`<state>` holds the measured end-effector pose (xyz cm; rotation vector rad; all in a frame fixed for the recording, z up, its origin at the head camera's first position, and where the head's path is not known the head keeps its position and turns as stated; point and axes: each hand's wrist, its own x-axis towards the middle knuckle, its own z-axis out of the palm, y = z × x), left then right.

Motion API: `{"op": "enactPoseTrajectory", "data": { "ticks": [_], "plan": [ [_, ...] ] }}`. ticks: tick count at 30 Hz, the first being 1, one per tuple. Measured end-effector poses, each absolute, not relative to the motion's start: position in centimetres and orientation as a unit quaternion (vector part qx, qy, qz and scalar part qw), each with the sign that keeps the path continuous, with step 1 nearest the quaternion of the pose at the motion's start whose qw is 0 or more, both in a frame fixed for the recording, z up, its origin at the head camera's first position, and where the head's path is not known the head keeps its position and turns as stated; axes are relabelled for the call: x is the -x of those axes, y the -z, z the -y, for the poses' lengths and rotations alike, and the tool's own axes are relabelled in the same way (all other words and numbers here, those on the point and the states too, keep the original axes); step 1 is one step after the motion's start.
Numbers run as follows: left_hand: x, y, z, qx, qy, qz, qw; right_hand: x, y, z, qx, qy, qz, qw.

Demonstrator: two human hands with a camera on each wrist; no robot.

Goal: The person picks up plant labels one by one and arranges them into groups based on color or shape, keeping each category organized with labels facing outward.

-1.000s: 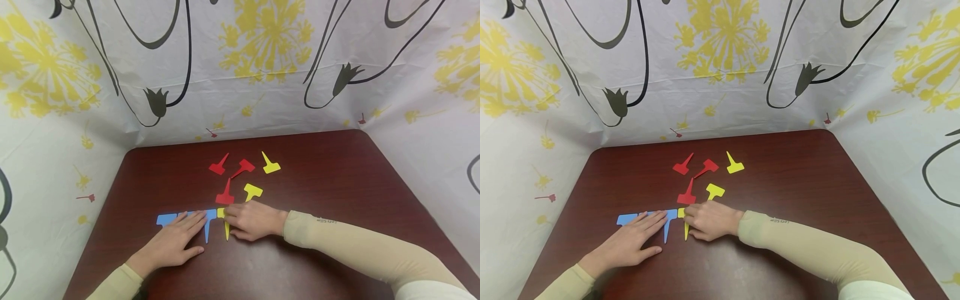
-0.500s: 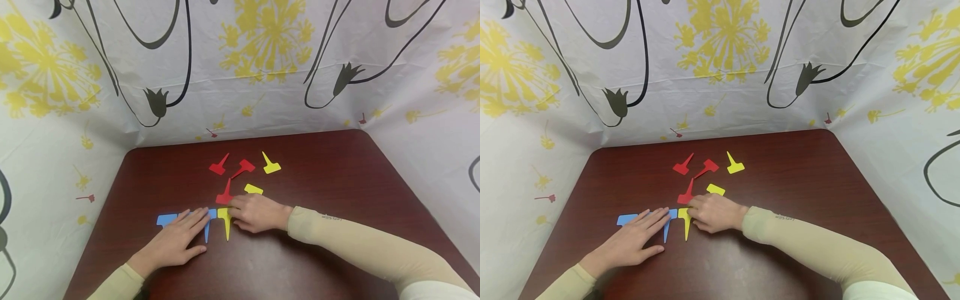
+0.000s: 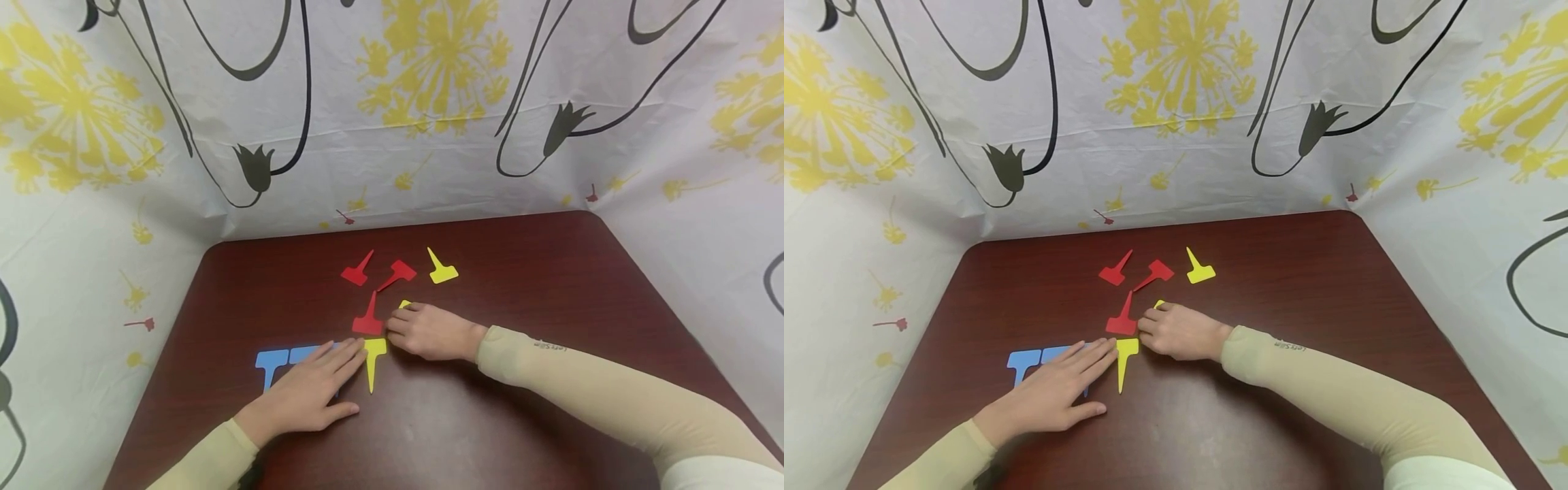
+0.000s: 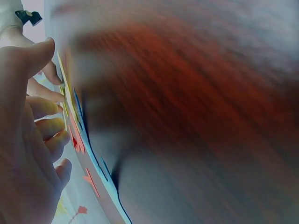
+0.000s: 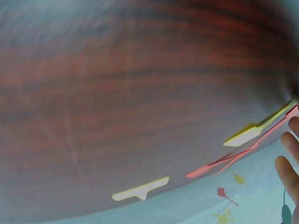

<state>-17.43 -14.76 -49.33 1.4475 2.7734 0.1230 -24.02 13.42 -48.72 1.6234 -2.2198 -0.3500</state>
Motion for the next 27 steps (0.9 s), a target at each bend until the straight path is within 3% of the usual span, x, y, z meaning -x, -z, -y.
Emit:
{"op": "enactPoseTrajectory", "data": {
  "ticks": [11, 27],
  "plan": [
    [17.61, 49.55, 14.10, -0.466, -0.031, -0.884, 0.030, 24.20, 48.46, -13.78, -0.591, 0.218, 0.749, 0.204],
    [17.74, 50.05, 13.89, -0.460, -0.026, -0.887, 0.037, 24.88, 48.99, -13.51, -0.590, 0.186, 0.760, 0.197]
  ]
}}
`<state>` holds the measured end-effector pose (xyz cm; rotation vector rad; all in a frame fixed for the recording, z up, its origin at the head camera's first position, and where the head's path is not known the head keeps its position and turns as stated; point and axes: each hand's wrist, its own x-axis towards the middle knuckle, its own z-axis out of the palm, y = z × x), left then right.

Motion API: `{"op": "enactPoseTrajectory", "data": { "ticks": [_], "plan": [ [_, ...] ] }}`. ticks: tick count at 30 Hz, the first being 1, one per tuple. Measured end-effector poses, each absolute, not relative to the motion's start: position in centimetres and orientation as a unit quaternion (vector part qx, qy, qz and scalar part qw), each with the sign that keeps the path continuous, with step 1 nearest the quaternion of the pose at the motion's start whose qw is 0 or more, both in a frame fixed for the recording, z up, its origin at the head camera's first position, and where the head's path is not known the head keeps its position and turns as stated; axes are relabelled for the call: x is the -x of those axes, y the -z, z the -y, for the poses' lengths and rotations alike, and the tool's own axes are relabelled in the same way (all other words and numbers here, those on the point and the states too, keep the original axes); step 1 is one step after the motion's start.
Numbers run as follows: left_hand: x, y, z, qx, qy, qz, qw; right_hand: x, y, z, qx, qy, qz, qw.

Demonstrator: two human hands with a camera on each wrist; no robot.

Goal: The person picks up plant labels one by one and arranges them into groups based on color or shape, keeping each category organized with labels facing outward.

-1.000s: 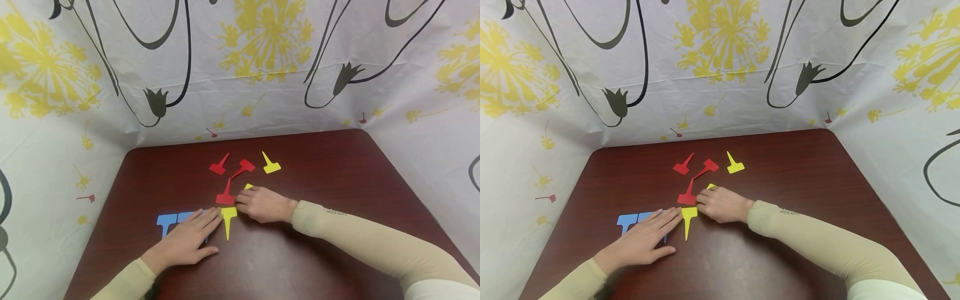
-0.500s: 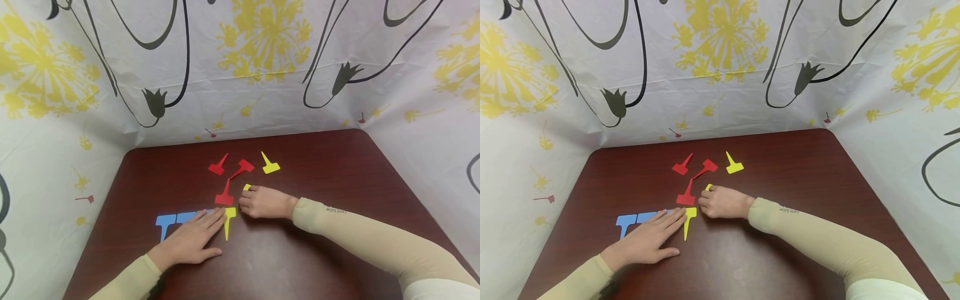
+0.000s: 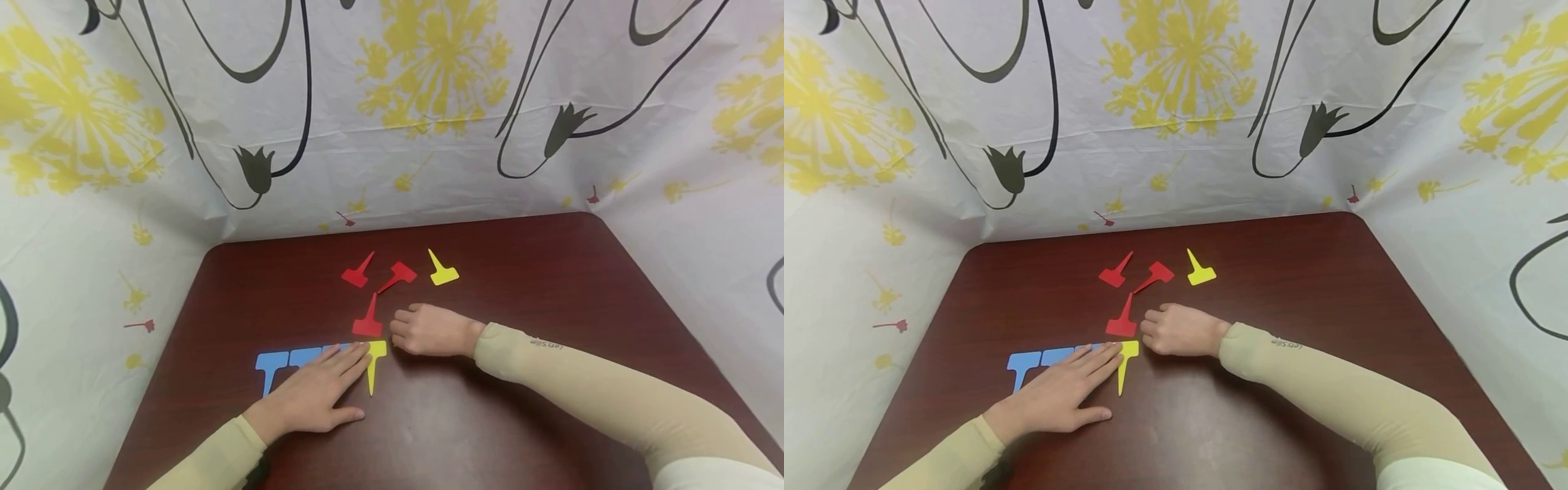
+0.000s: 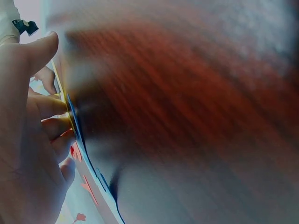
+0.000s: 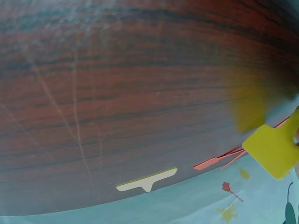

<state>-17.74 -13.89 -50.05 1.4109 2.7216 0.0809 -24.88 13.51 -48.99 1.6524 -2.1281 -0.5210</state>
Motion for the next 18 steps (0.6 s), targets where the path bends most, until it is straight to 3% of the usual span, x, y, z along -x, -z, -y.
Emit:
{"op": "enactPoseTrajectory", "data": {
  "ticks": [18],
  "plan": [
    [17.8, 49.8, 13.9, -0.457, -0.035, -0.887, 0.054, 25.1, 48.2, -15.6, -0.559, 0.090, 0.790, 0.237]
  ]
}}
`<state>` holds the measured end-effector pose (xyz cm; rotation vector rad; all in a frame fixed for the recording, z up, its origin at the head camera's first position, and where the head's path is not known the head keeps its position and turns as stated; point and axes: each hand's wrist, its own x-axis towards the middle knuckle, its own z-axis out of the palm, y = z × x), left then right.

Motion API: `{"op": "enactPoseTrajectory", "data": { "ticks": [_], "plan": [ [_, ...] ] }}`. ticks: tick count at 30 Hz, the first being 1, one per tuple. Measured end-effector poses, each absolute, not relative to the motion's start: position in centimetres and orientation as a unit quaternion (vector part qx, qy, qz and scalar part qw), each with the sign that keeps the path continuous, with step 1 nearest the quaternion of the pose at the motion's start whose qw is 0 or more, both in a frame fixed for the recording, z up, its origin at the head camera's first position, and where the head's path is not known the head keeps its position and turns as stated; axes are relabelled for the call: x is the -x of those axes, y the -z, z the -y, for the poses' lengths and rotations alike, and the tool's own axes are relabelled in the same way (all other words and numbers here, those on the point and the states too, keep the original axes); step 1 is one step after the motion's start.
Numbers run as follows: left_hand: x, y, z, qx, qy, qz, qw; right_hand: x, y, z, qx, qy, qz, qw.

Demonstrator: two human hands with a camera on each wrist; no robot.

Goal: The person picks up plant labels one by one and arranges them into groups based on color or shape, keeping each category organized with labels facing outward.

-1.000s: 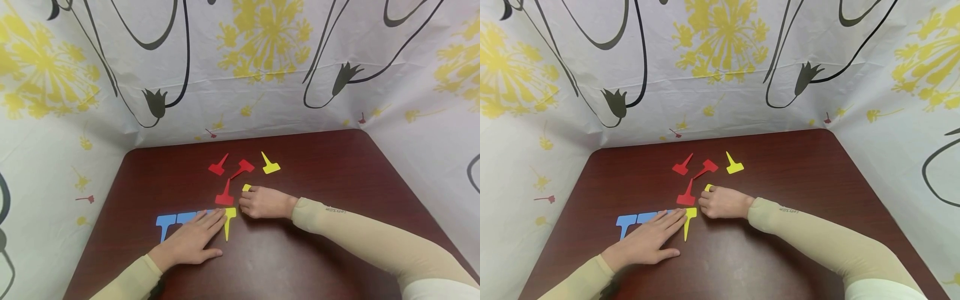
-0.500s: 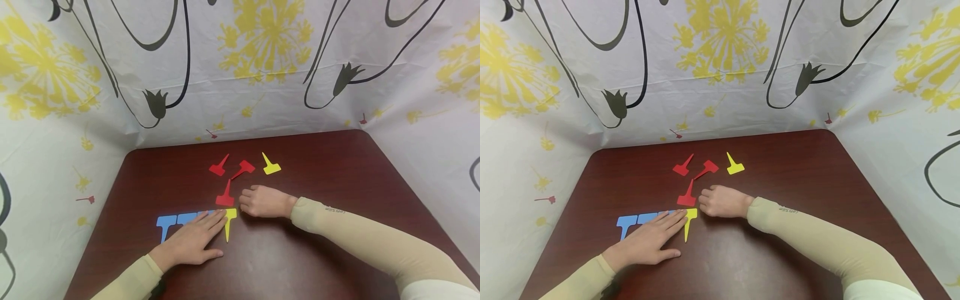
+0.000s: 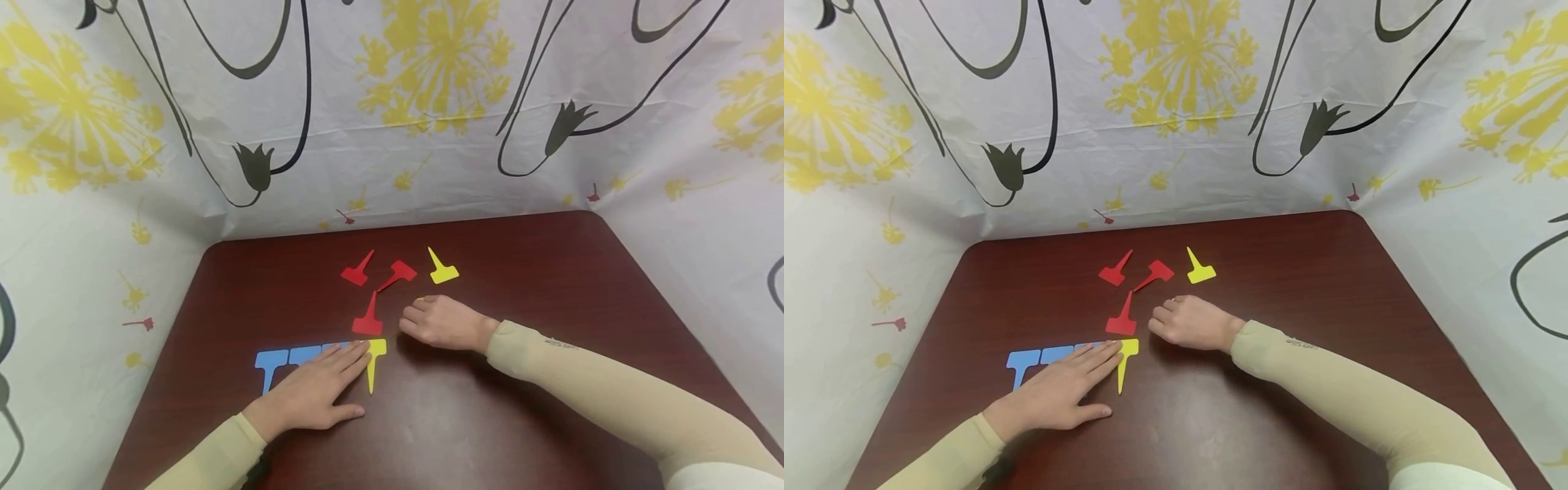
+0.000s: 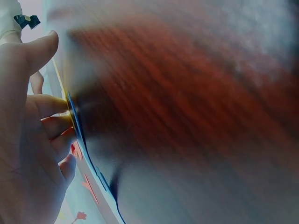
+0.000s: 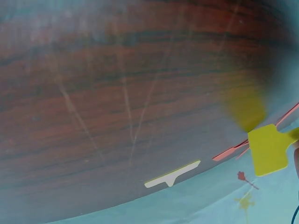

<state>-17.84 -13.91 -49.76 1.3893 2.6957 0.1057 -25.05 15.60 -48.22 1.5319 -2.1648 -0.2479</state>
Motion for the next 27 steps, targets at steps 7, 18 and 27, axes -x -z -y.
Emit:
{"op": "enactPoseTrajectory", "data": {
  "ticks": [7, 18, 27],
  "plan": [
    [18.0, 49.6, 13.8, -0.460, -0.039, -0.885, 0.056, 24.8, 48.1, -15.8, -0.526, 0.012, 0.807, 0.270],
    [18.0, 49.7, 13.9, -0.462, -0.045, -0.885, 0.047, 24.0, 48.3, -15.6, -0.496, -0.060, 0.826, 0.260],
    [18.0, 49.4, 13.9, -0.467, -0.038, -0.882, 0.043, 22.8, 48.3, -15.5, -0.505, -0.105, 0.832, 0.205]
  ]
}}
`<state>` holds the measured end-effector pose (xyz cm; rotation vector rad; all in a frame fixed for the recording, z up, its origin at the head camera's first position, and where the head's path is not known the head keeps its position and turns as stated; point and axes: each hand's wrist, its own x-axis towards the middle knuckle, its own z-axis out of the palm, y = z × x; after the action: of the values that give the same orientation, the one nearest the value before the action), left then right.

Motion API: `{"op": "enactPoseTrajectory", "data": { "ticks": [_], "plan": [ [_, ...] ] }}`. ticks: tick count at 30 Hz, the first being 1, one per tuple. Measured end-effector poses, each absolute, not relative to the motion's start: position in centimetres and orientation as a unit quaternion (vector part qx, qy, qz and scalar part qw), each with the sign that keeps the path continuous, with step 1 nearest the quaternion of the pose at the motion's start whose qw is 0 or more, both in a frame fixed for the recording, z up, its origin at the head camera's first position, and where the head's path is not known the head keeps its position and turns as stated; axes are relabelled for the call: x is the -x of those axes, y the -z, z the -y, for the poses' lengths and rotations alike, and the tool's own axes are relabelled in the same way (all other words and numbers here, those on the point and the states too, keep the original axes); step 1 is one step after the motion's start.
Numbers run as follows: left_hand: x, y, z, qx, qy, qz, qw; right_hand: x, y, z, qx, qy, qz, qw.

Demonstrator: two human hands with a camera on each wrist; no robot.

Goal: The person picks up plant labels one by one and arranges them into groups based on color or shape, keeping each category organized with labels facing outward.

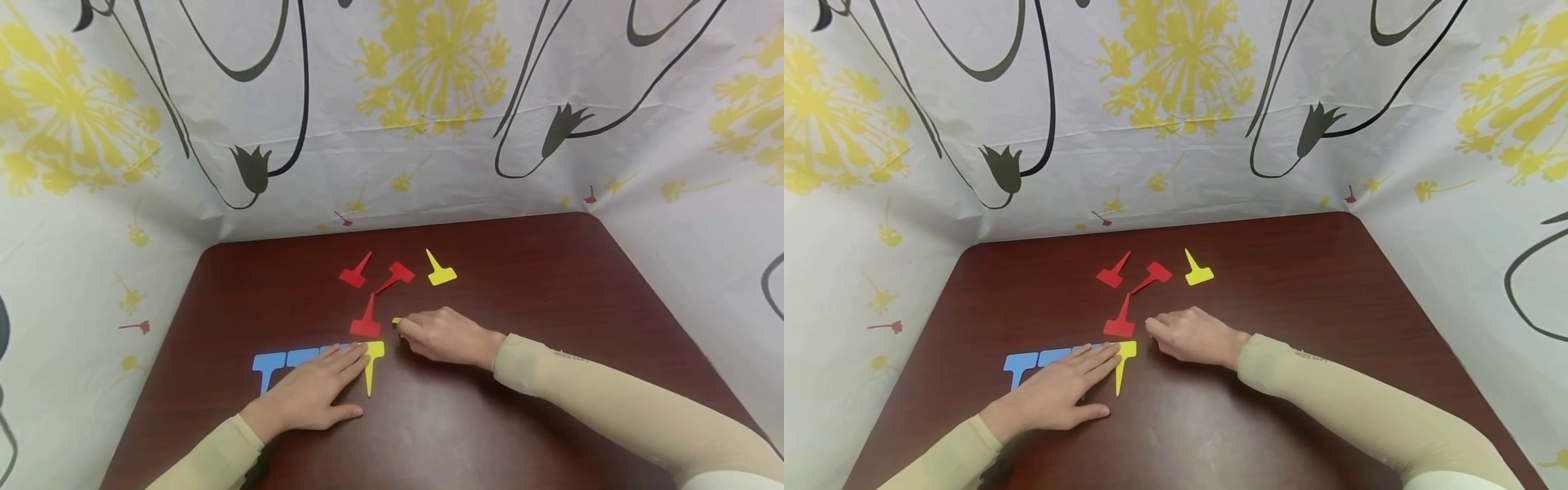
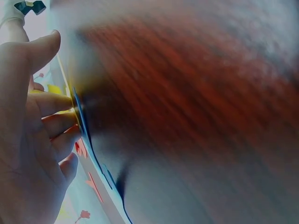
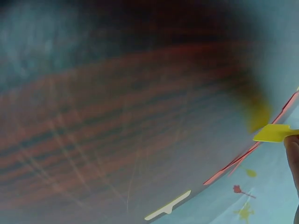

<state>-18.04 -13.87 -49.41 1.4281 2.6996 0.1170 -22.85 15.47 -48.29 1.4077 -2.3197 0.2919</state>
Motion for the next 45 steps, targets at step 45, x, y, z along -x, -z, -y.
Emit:
{"op": "enactPoseTrajectory", "data": {
  "ticks": [45],
  "plan": [
    [18.4, 49.7, 13.8, -0.475, -0.030, -0.879, 0.040, 19.9, 49.9, -15.0, -0.643, 0.071, 0.740, 0.184]
  ]
}}
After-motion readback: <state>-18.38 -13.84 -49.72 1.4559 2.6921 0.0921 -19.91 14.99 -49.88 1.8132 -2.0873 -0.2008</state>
